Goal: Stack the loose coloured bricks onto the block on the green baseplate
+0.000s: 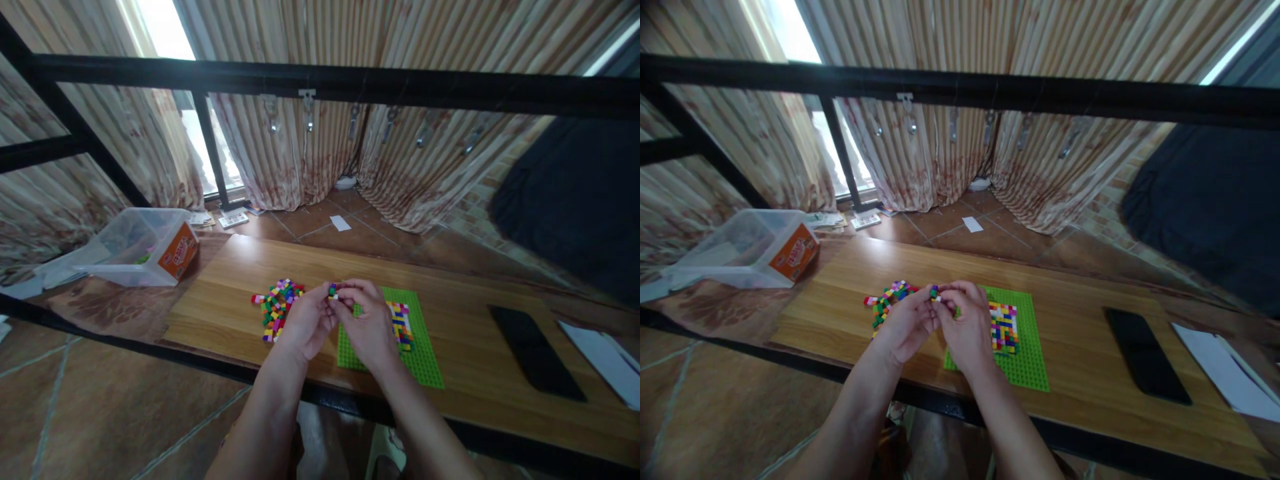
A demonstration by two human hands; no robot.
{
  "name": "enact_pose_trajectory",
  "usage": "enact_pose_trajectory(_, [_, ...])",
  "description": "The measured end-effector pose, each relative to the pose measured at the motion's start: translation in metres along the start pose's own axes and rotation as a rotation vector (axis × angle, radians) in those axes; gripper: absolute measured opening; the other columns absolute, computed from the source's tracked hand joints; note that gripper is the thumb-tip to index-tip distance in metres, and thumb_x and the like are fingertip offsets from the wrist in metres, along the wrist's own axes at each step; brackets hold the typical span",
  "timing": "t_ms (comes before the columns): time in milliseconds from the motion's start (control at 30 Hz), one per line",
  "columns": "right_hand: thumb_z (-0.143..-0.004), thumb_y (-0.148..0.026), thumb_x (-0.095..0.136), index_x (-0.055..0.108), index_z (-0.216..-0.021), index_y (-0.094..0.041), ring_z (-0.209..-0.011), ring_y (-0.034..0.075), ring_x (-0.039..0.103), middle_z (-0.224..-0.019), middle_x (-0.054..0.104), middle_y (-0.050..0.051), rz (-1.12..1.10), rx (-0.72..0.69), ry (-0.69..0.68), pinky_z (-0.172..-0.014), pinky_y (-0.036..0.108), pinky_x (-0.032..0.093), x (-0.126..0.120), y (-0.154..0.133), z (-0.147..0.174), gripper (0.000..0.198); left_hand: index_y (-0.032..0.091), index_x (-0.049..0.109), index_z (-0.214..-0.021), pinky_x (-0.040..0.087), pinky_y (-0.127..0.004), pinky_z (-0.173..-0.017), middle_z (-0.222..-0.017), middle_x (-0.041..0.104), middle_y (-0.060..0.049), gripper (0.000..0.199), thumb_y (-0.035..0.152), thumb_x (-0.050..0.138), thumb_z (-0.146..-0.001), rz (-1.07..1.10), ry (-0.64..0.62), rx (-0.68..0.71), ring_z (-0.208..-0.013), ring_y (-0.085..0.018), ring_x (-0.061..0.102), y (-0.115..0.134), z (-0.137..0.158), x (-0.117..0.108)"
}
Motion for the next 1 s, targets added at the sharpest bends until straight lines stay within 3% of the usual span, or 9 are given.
enact_pose_trajectory(133, [-0.083,-0.027,0.067,0.073,-0.084,-0.026,-0.099,0.022,0.060,-0.100,0.067,0.005,-0.033,0.011,0.021,-0.089,0.041,0.047,-0.008,0.007,0.000,0.007,0.010,0.069,-0.077,0.051,-0.021,-0.061,-0.067,0.068,-0.007,0.030,0.021,0.046,-0.094,-0.003,0.037,-0.002,-0.060,-0.012,0.063,-0.002,-0.001,0.001])
enact_pose_trajectory(267, [-0.084,-0.034,0.066,0.075,-0.087,-0.026,-0.098,0.021,0.062,-0.099,0.068,0.005,-0.228,0.120,0.073,-0.090,0.040,0.047,-0.017,0.025,-0.001,0.013,0.010,0.067,-0.074,0.051,-0.020,-0.056,-0.069,0.066,-0.006,0.029,0.023,0.049,-0.093,-0.022,0.090,-0.026,-0.059,-0.010,0.061,-0.003,-0.003,-0.003])
enact_pose_trajectory(433, [-0.082,-0.039,0.067,0.075,-0.087,-0.025,-0.096,0.020,0.064,-0.098,0.069,0.005,-0.433,0.261,0.038,-0.088,0.039,0.049,-0.016,0.039,0.001,0.017,0.009,0.069,-0.073,0.035,-0.013,-0.042,-0.068,0.063,-0.003,0.014,0.023,0.072,-0.077,-0.130,-0.026,-0.030,-0.052,-0.004,0.051,-0.008,-0.002,0.004])
enact_pose_trajectory(667, [-0.079,-0.041,0.070,0.075,-0.089,-0.025,-0.092,0.020,0.065,-0.096,0.072,0.005,-0.414,0.272,0.029,-0.084,0.037,0.051,-0.024,0.043,0.002,0.020,0.009,0.067,-0.069,0.017,-0.013,-0.038,-0.067,0.059,-0.001,0.030,0.027,0.087,-0.054,-0.173,-0.127,0.006,-0.049,-0.001,0.039,-0.011,0.000,0.015])
enact_pose_trajectory(833, [-0.078,-0.040,0.070,0.075,-0.078,-0.022,-0.070,0.017,0.061,-0.076,0.071,0.003,-0.401,0.324,-0.007,-0.070,0.032,0.049,-0.029,0.044,0.001,0.019,0.011,0.066,-0.068,0.017,-0.016,-0.041,-0.063,0.057,0.001,0.032,0.031,0.087,-0.055,-0.268,-0.117,0.112,-0.048,-0.001,0.035,-0.008,-0.001,0.018])
enact_pose_trajectory(1000, [-0.073,-0.040,0.074,0.075,-0.073,-0.021,-0.066,0.016,0.061,-0.070,0.070,0.001,-0.521,0.408,0.016,-0.066,0.030,0.047,-0.033,0.042,0.002,0.018,0.013,0.065,-0.067,0.018,-0.019,-0.043,-0.048,0.041,0.007,0.028,0.037,0.080,-0.066,-0.433,-0.138,0.297,-0.045,-0.003,0.028,-0.004,0.002,0.025])
Point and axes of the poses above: each hand's wrist, its own z-axis away from the middle knuckle, its own x-axis out of the palm, y = z × x, the point moved 7 cm from there along -z, towards the middle knuckle
